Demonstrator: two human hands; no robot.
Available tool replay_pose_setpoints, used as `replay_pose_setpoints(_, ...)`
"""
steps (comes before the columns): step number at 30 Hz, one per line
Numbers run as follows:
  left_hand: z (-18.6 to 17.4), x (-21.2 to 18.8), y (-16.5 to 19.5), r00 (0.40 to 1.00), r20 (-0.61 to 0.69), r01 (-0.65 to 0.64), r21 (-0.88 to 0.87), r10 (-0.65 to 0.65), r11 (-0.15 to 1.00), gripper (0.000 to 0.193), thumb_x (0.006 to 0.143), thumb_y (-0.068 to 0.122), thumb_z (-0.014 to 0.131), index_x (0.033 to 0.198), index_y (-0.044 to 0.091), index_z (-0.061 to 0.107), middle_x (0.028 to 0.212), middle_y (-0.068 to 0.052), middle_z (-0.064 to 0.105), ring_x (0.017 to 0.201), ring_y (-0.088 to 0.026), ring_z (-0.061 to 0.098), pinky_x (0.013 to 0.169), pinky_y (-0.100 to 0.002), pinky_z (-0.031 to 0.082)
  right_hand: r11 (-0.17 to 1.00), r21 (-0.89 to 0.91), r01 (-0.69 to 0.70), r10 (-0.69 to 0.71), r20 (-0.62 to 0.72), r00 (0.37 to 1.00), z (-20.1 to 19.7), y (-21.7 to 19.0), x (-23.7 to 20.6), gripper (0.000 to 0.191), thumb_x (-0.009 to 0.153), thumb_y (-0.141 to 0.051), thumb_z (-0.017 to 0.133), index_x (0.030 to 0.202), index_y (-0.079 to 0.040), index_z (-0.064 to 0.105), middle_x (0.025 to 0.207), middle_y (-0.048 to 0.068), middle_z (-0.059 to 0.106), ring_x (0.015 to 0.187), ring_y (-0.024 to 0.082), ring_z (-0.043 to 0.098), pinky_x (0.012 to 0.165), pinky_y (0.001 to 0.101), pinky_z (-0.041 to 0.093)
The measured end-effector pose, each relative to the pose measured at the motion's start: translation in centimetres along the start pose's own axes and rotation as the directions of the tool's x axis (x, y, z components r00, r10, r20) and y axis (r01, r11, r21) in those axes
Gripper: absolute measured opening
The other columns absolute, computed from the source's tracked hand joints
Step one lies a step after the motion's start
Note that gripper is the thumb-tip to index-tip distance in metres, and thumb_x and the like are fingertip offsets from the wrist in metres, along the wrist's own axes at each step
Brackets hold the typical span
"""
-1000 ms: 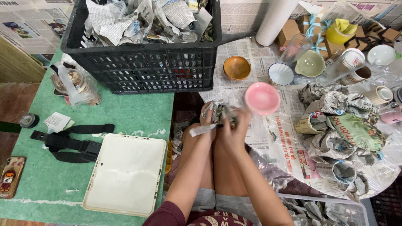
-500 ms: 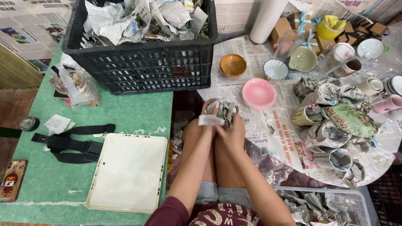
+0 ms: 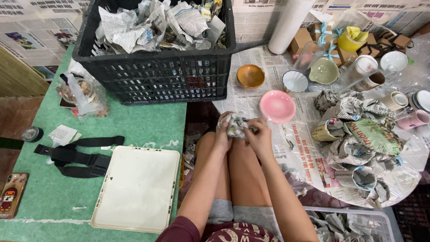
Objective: The person sits on the floor and wraps small ceramic dishes and cups in newspaper. They pick up each item, fold a sheet of newspaper around it, and place the wrapped bundle into a nearby crate. The process is repeated for multiple items.
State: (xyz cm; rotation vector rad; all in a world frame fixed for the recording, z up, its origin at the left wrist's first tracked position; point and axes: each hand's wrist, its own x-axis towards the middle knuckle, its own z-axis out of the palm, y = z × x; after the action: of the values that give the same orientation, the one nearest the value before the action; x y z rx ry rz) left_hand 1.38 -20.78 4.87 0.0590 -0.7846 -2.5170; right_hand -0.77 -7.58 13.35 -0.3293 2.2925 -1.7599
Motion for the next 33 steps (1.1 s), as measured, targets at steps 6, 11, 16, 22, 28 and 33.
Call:
replay_pose_setpoints(6,-0.3,-0.9,-0.3,0.995,0.072,0.061,0.056,-0.065,0.997,0.046,0.097,0.028,0.073,0.135,0.007,0.057,0.126,-0.008,0.062,0.111,-0.019,0.061,0.093,-0.034,0.054,0.535,-0.739,0.411,-0.552,0.063,0.831,1.9,-1.2,-1.0,0.02,0.066,-0.002,0.077,0.085,-0.002,0.076,0.097,0.017,0.061,0.092,0.041,0.061,0.079,0.0477,0.051)
replay_pose_setpoints(11,0.0,-0.3,0.0,0.996,-0.038,0.087,0.044,-0.085,0.995,0.042,0.099,0.029,0.068,0.135,0.01,0.057,0.127,-0.006,0.063,0.115,-0.018,0.062,0.097,-0.034,0.054,0.69,-0.551,0.469,-0.456,0.172,0.873,1.9,-2.1,-0.5,0.031,0.082,-0.003,0.073,0.113,0.001,0.069,0.108,0.018,0.063,0.097,0.038,0.064,0.085,0.0448,0.054)
replay_pose_setpoints(16,0.0,0.6,0.5,0.958,-0.177,0.196,-0.16,-0.224,0.967,0.045,0.1,0.042,0.055,0.136,0.016,0.056,0.125,-0.004,0.064,0.114,-0.018,0.063,0.096,-0.037,0.054,0.81,-0.172,0.56,-0.553,0.092,0.828,-0.7,-3.6,-2.5,0.062,0.08,-0.012,0.078,0.136,-0.003,0.054,0.122,0.015,0.064,0.106,0.029,0.063,0.082,0.036,0.053)
replay_pose_setpoints(22,0.0,0.4,-0.2,0.953,-0.206,0.199,-0.125,-0.222,0.972,0.041,0.099,0.036,0.056,0.135,0.017,0.056,0.126,-0.002,0.064,0.115,-0.018,0.063,0.096,-0.037,0.054,0.974,0.224,0.027,-0.029,0.006,1.0,-0.9,-0.3,-3.0,0.071,0.081,-0.003,0.081,0.144,-0.008,0.051,0.108,0.008,0.064,0.094,0.018,0.063,0.075,0.0292,0.051)
replay_pose_setpoints(28,0.3,0.1,-0.4,0.99,-0.113,0.077,-0.031,-0.08,0.997,0.042,0.1,0.028,0.063,0.136,0.007,0.056,0.125,-0.009,0.063,0.112,-0.02,0.063,0.095,-0.034,0.054,0.855,-0.061,0.514,-0.518,-0.071,0.852,0.3,1.5,-2.5,0.043,0.084,0.002,0.077,0.126,0.0,0.067,0.118,0.011,0.063,0.107,0.022,0.065,0.089,0.0311,0.054)
replay_pose_setpoints(33,0.4,-0.3,0.2,0.996,-0.049,0.075,-0.041,-0.077,0.996,0.041,0.099,0.024,0.062,0.136,0.008,0.054,0.125,-0.009,0.062,0.11,-0.02,0.063,0.092,-0.035,0.054,0.856,-0.342,0.388,-0.372,0.112,0.921,0.3,-0.6,-1.3,0.019,0.089,-0.002,0.071,0.108,-0.001,0.076,0.107,0.015,0.069,0.089,0.03,0.069,0.077,0.0351,0.055)
